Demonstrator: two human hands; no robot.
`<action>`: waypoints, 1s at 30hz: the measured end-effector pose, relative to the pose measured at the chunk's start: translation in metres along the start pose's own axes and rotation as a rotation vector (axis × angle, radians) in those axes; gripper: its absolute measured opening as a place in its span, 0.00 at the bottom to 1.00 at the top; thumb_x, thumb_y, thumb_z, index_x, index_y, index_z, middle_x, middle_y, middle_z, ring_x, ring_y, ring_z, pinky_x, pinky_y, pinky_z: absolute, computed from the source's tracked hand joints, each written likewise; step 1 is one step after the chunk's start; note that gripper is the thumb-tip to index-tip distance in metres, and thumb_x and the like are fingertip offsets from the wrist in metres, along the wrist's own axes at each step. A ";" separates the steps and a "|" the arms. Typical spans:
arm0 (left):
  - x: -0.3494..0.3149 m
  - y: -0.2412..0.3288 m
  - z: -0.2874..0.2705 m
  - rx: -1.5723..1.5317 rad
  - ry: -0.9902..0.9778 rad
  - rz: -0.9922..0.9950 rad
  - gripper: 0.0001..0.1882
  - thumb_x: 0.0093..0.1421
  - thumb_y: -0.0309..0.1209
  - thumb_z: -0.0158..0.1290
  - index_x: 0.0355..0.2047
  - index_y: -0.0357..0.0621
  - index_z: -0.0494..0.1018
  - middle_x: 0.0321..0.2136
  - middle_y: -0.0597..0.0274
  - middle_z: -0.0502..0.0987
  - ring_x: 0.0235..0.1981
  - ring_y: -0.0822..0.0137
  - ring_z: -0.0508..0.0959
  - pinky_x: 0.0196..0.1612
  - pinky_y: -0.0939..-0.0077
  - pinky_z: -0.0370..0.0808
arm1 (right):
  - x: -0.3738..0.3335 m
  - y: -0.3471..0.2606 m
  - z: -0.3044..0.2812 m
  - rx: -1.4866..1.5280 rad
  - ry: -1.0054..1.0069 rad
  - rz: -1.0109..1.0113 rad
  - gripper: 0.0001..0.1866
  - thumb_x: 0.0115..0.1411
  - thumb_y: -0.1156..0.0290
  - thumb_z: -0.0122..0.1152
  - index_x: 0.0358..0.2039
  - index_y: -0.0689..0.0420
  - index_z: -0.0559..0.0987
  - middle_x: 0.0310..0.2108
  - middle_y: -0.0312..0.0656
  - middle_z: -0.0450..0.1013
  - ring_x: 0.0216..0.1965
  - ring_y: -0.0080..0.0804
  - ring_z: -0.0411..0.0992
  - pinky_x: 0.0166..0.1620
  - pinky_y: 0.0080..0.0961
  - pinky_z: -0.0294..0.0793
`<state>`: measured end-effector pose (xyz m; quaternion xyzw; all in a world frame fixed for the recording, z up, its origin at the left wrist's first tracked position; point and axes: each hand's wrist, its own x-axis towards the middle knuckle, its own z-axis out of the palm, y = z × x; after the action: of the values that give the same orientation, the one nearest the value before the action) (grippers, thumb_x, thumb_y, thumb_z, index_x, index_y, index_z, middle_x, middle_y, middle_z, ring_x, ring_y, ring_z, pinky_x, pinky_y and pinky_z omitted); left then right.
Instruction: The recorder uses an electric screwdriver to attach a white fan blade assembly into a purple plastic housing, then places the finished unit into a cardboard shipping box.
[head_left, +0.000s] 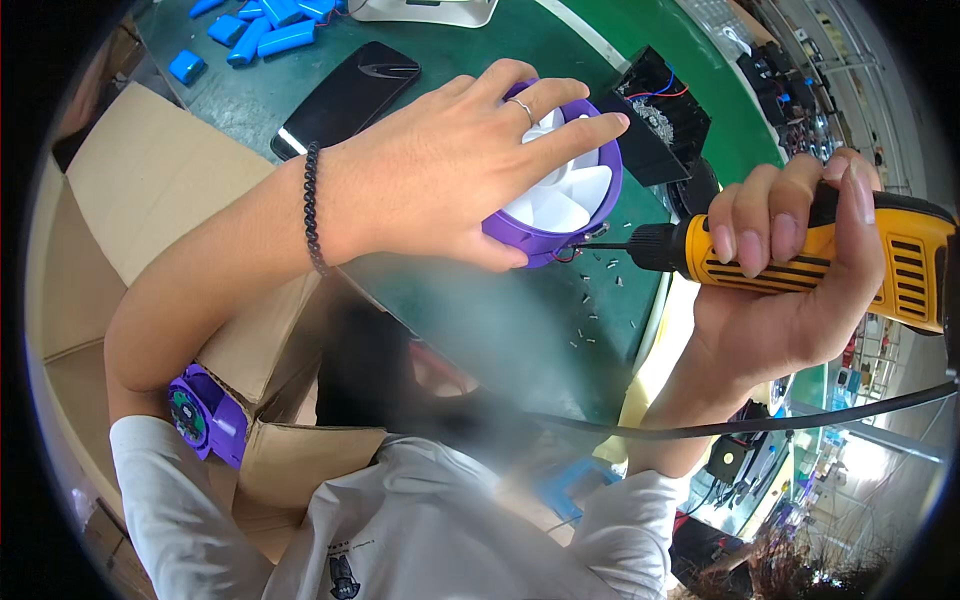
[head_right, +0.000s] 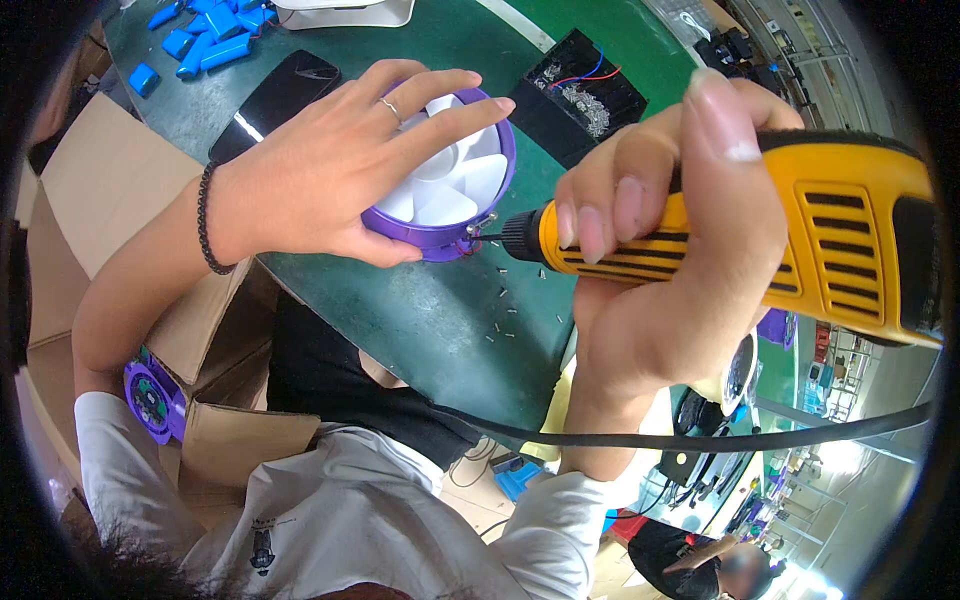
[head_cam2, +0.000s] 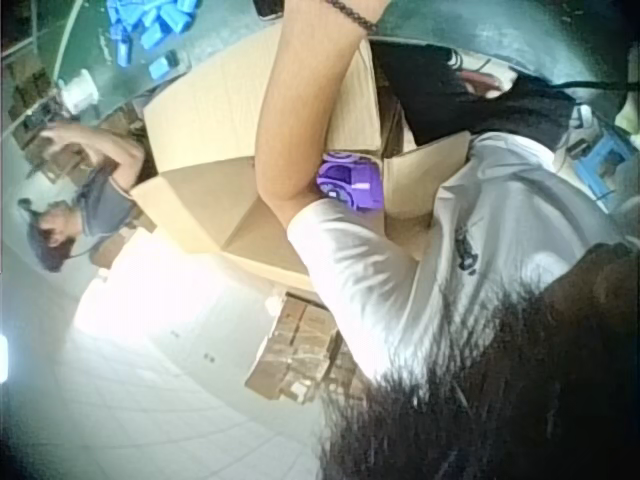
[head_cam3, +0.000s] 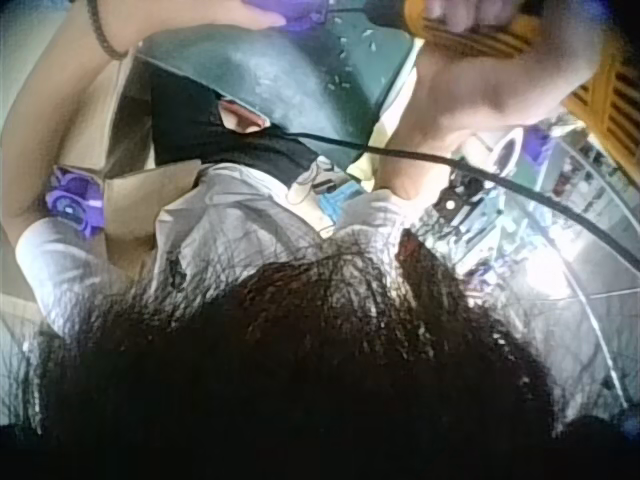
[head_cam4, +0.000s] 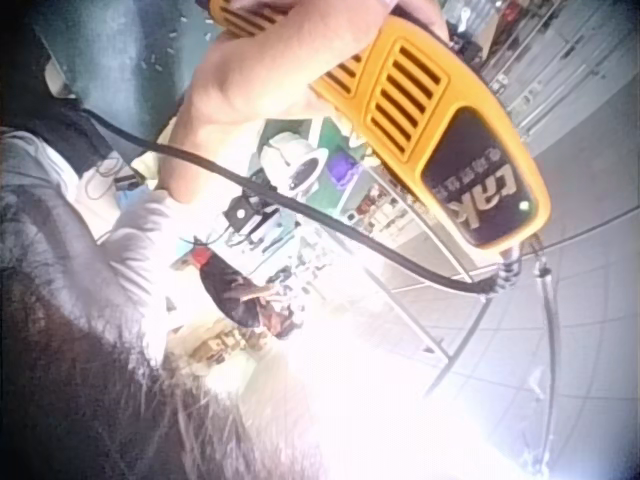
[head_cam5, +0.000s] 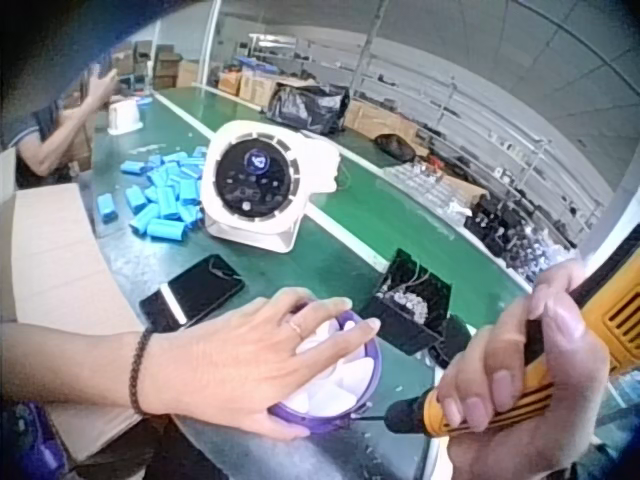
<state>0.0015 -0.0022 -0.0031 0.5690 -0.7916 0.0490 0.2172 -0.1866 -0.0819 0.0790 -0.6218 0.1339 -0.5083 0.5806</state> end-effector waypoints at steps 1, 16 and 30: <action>0.001 0.000 0.000 -0.009 0.004 0.003 0.59 0.37 0.42 0.70 0.69 0.55 0.52 0.62 0.49 0.61 0.58 0.45 0.65 0.60 0.55 0.68 | 0.000 -0.001 0.000 -0.003 0.002 -0.001 0.10 0.65 0.63 0.50 0.37 0.57 0.68 0.18 0.32 0.59 0.15 0.18 0.55 0.21 0.18 0.59; -0.008 0.034 -0.005 0.104 0.043 -0.376 0.58 0.40 0.43 0.70 0.69 0.50 0.51 0.61 0.45 0.62 0.53 0.45 0.68 0.53 0.54 0.71 | 0.002 -0.003 -0.009 -0.255 0.157 -0.071 0.08 0.62 0.70 0.58 0.39 0.59 0.73 0.18 0.35 0.63 0.15 0.21 0.60 0.22 0.20 0.64; -0.001 0.014 0.001 0.003 0.078 0.009 0.47 0.42 0.43 0.65 0.64 0.54 0.60 0.61 0.45 0.62 0.61 0.43 0.63 0.50 0.51 0.71 | -0.004 -0.021 0.004 -0.010 -0.019 0.011 0.11 0.64 0.62 0.51 0.37 0.57 0.67 0.17 0.32 0.59 0.14 0.16 0.55 0.19 0.17 0.59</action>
<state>-0.0112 0.0035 -0.0024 0.5634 -0.7850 0.0735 0.2468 -0.1941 -0.0705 0.0955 -0.6288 0.1344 -0.4985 0.5814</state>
